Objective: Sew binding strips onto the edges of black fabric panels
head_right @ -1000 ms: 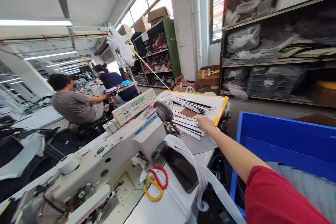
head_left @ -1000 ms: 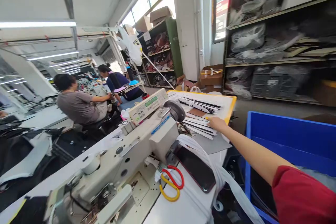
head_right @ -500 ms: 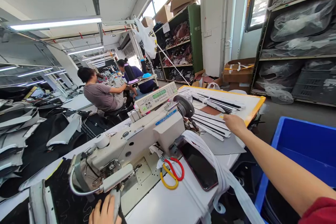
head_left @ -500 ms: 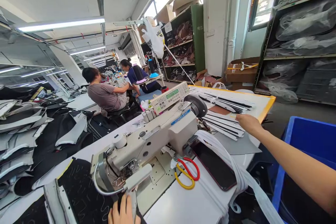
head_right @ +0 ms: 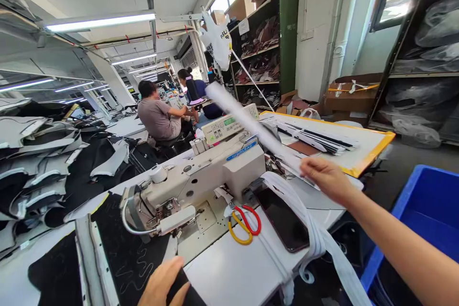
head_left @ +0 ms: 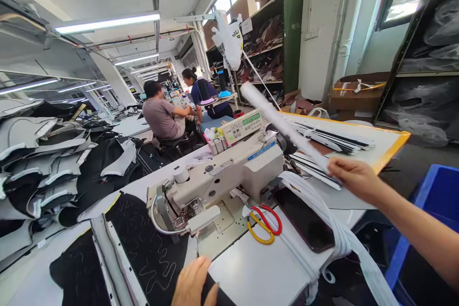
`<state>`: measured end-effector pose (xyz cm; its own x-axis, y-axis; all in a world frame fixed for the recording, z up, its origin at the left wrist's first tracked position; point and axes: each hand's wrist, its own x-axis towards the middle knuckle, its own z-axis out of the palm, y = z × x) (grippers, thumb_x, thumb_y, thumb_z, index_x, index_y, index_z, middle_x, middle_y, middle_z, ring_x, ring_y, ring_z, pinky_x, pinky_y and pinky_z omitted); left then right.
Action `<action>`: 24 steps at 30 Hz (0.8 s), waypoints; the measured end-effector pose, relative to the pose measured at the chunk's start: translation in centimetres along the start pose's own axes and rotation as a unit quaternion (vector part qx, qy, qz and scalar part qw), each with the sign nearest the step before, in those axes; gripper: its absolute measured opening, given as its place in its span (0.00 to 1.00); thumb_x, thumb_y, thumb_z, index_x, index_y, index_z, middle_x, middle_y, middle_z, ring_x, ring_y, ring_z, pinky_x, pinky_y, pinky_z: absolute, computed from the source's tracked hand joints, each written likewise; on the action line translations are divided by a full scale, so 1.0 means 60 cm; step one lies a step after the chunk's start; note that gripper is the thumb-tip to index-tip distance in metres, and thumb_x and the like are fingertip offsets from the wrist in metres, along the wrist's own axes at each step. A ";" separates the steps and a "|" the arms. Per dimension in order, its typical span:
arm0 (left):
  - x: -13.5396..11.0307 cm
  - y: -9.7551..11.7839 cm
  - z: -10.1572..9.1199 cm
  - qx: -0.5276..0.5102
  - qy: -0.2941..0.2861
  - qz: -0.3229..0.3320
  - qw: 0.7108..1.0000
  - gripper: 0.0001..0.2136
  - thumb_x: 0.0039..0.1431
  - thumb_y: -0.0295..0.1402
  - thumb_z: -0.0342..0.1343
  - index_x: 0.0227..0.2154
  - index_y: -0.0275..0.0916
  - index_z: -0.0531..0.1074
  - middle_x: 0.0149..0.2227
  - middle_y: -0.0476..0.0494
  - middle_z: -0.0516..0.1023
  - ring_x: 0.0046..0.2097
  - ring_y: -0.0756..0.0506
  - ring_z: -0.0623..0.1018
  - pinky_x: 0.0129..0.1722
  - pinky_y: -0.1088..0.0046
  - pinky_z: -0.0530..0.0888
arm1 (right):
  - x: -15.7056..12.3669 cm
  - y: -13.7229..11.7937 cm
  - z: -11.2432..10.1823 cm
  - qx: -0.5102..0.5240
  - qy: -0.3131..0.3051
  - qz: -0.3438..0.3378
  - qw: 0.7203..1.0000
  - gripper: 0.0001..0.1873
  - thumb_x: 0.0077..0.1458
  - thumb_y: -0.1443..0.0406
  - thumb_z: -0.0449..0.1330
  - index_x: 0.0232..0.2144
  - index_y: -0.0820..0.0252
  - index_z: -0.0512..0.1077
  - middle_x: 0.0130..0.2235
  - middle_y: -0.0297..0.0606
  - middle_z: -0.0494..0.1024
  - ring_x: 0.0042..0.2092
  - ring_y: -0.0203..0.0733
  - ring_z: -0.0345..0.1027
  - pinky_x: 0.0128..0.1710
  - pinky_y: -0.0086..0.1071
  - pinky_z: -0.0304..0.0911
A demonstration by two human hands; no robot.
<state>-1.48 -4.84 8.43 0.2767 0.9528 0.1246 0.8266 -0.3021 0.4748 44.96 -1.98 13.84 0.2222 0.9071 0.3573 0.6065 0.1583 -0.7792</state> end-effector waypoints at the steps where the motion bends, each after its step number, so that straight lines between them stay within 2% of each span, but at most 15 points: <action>1: -0.006 0.019 0.000 -0.095 0.008 -0.004 0.995 0.19 0.46 0.43 0.53 0.41 0.42 0.71 0.46 0.40 0.73 0.47 0.41 0.71 0.49 0.64 0.65 | -0.012 -0.032 0.031 0.031 -0.109 -0.027 0.993 0.25 0.53 0.48 0.47 0.25 0.64 0.65 0.24 0.38 0.65 0.26 0.34 0.58 0.27 0.29 0.54; 3: -0.013 0.058 0.000 -0.275 0.002 -0.043 0.961 0.23 0.44 0.48 0.54 0.41 0.40 0.71 0.42 0.40 0.75 0.40 0.43 0.74 0.41 0.68 0.70 | -0.040 -0.092 0.095 0.059 -0.295 -0.078 0.950 0.22 0.54 0.50 0.48 0.24 0.63 0.66 0.24 0.36 0.66 0.27 0.34 0.58 0.28 0.28 0.55; 6: -0.013 0.098 -0.002 -0.461 -0.002 -0.166 0.872 0.20 0.45 0.50 0.53 0.27 0.34 0.73 0.28 0.40 0.76 0.28 0.48 0.73 0.31 0.73 0.70 | -0.076 -0.154 0.170 0.051 -0.431 -0.122 0.893 0.21 0.57 0.53 0.45 0.25 0.63 0.66 0.25 0.35 0.67 0.28 0.35 0.60 0.31 0.28 0.56; 8: -0.010 0.107 -0.005 -0.551 0.020 -0.240 0.799 0.20 0.44 0.49 0.56 0.21 0.32 0.71 0.21 0.42 0.74 0.24 0.50 0.72 0.27 0.76 0.68 | -0.086 -0.169 0.196 0.038 -0.483 -0.134 0.865 0.21 0.58 0.54 0.45 0.25 0.62 0.66 0.26 0.36 0.68 0.29 0.35 0.60 0.31 0.28 0.56; 10: -0.009 0.106 -0.008 -0.622 0.036 -0.285 0.729 0.19 0.39 0.47 0.61 0.19 0.31 0.71 0.19 0.43 0.73 0.22 0.52 0.71 0.23 0.78 0.66 | -0.083 -0.167 0.213 0.031 -0.517 -0.135 0.845 0.20 0.58 0.55 0.45 0.27 0.62 0.67 0.27 0.36 0.68 0.29 0.36 0.61 0.31 0.28 0.57; 11: -0.009 0.105 -0.009 -0.646 0.038 -0.299 0.701 0.18 0.37 0.45 0.62 0.19 0.31 0.70 0.19 0.44 0.73 0.21 0.53 0.71 0.21 0.79 0.65 | -0.079 -0.163 0.220 0.028 -0.520 -0.128 0.844 0.20 0.58 0.55 0.44 0.28 0.62 0.67 0.27 0.37 0.69 0.28 0.36 0.61 0.30 0.28 0.58; 13: -0.012 0.104 -0.005 -0.673 0.028 -0.315 0.668 0.17 0.36 0.42 0.64 0.19 0.30 0.70 0.20 0.43 0.74 0.20 0.54 0.70 0.20 0.81 0.64 | -0.071 -0.155 0.238 0.014 -0.485 -0.125 0.866 0.19 0.59 0.56 0.42 0.33 0.62 0.67 0.27 0.37 0.69 0.26 0.35 0.62 0.27 0.28 0.59; 14: -0.014 0.106 0.000 -0.681 0.016 -0.320 0.658 0.17 0.36 0.41 0.64 0.19 0.30 0.70 0.21 0.43 0.74 0.20 0.54 0.70 0.19 0.82 0.63 | -0.070 -0.154 0.249 0.005 -0.453 -0.142 0.880 0.18 0.59 0.57 0.43 0.37 0.62 0.66 0.29 0.39 0.70 0.26 0.36 0.63 0.28 0.28 0.60; 16: -0.018 0.111 0.016 -0.686 -0.029 -0.324 0.650 0.18 0.37 0.43 0.63 0.19 0.29 0.71 0.19 0.43 0.73 0.18 0.55 0.69 0.18 0.82 0.62 | -0.075 -0.160 0.274 -0.015 -0.390 -0.233 0.891 0.15 0.57 0.60 0.46 0.43 0.61 0.64 0.36 0.43 0.71 0.34 0.39 0.66 0.34 0.31 0.62; 18: -0.019 0.115 0.038 -0.681 -0.091 -0.321 0.652 0.20 0.38 0.46 0.62 0.18 0.28 0.70 0.16 0.44 0.71 0.16 0.55 0.67 0.16 0.82 0.60 | -0.086 -0.173 0.301 -0.029 -0.359 -0.360 0.861 0.16 0.57 0.64 0.48 0.47 0.60 0.62 0.45 0.46 0.68 0.45 0.43 0.63 0.43 0.35 0.59; 19: -0.019 0.116 0.048 -0.676 -0.127 -0.316 0.654 0.22 0.37 0.48 0.62 0.17 0.28 0.70 0.14 0.44 0.70 0.15 0.55 0.67 0.16 0.82 0.59 | -0.092 -0.180 0.313 -0.032 -0.352 -0.413 0.839 0.15 0.57 0.65 0.48 0.47 0.60 0.62 0.47 0.46 0.67 0.47 0.43 0.61 0.45 0.36 0.57; 22: -0.016 0.111 0.065 -0.644 -0.234 -0.282 0.671 0.25 0.34 0.52 0.60 0.14 0.28 0.68 0.14 0.43 0.69 0.16 0.55 0.67 0.16 0.80 0.58 | -0.105 -0.193 0.343 -0.038 -0.342 -0.514 0.786 0.12 0.60 0.68 0.44 0.42 0.60 0.65 0.42 0.41 0.71 0.42 0.38 0.62 0.41 0.34 0.57; 24: -0.014 0.101 0.063 -0.596 -0.269 -0.247 0.715 0.28 0.37 0.58 0.54 0.16 0.30 0.68 0.17 0.42 0.70 0.16 0.53 0.67 0.17 0.78 0.59 | -0.104 -0.189 0.355 -0.041 -0.328 -0.540 0.774 0.12 0.61 0.66 0.43 0.37 0.60 0.66 0.38 0.38 0.72 0.38 0.38 0.61 0.37 0.33 0.57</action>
<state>5.17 -7.60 7.90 0.5096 0.6888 -0.5157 -0.0274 0.6120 0.7904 20.43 -1.17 9.50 -0.8681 0.2687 0.4174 0.2194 0.9619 -0.1630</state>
